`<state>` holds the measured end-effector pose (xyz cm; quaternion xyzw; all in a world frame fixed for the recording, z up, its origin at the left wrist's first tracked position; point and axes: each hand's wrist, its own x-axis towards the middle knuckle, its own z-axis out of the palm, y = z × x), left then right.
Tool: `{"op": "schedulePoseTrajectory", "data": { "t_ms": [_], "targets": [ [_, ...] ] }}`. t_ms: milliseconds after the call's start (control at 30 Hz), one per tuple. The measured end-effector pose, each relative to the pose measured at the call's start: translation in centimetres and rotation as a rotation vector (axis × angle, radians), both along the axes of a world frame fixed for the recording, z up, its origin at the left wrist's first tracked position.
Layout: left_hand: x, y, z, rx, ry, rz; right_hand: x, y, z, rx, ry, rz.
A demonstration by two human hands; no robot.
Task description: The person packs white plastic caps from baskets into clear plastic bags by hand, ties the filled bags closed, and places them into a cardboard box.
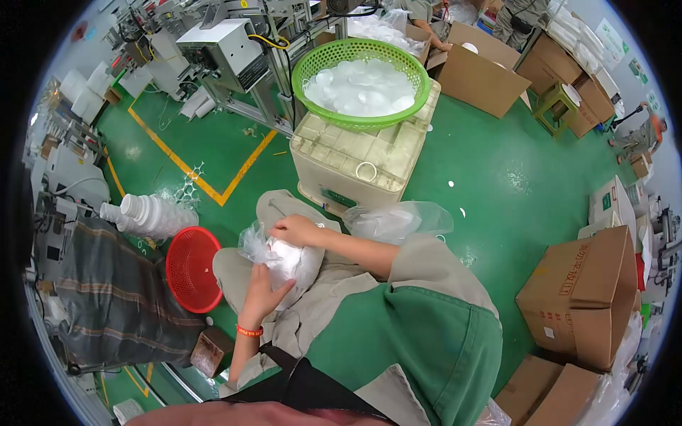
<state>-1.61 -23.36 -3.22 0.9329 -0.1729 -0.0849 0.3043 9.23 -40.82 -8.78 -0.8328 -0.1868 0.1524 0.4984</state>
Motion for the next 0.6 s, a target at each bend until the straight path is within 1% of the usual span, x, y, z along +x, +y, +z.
{"op": "schedulePoseTrajectory", "data": {
  "t_ms": [33, 100, 133, 200, 267, 300, 333, 400, 433, 533, 600],
  "targets": [
    [-0.1, 0.1, -0.1, -0.001, -0.003, -0.003, 0.1, 0.0, 0.4, -0.026, 0.063, 0.015],
    [-0.1, 0.4, -0.2, 0.053, 0.083, -0.019, 0.0, 0.1, 0.0, -0.037, 0.031, 0.000],
    [0.5, 0.2, -0.2, 0.045, 0.046, -0.026, -0.1, 0.3, -0.2, -0.035, -0.065, -0.036],
    [-0.1, 0.2, -0.1, 0.052, 0.075, -0.008, -0.1, 0.1, -0.6, 0.004, -0.032, -0.033],
    [-0.4, 0.3, -0.4, 0.012, 0.023, -0.019, 0.0, 0.0, -0.4, -0.024, 0.020, 0.004],
    [-0.5, 0.5, -0.7, 0.046, 0.048, -0.015, 0.1, 0.1, -0.6, -0.025, 0.026, 0.012],
    [-0.1, 0.3, -0.5, 0.075, 0.062, -0.009, -0.1, 0.3, -0.9, -0.031, -0.026, -0.042],
    [-0.1, 0.2, 0.0, 0.043, 0.038, -0.036, 0.0, 0.3, -0.7, 0.005, -0.046, -0.037],
    [0.0, 0.1, -0.1, 0.027, 0.014, -0.029, -0.3, 0.0, 0.5, -0.013, 0.037, -0.021],
    [-0.1, 0.4, -0.8, 0.019, -0.001, -0.028, -0.1, 0.1, -0.2, 0.029, -0.012, -0.031],
    [0.0, 0.5, -1.3, 0.059, -0.062, -0.032, -0.1, -0.1, -0.6, 0.016, 0.018, -0.023]
  ]
}}
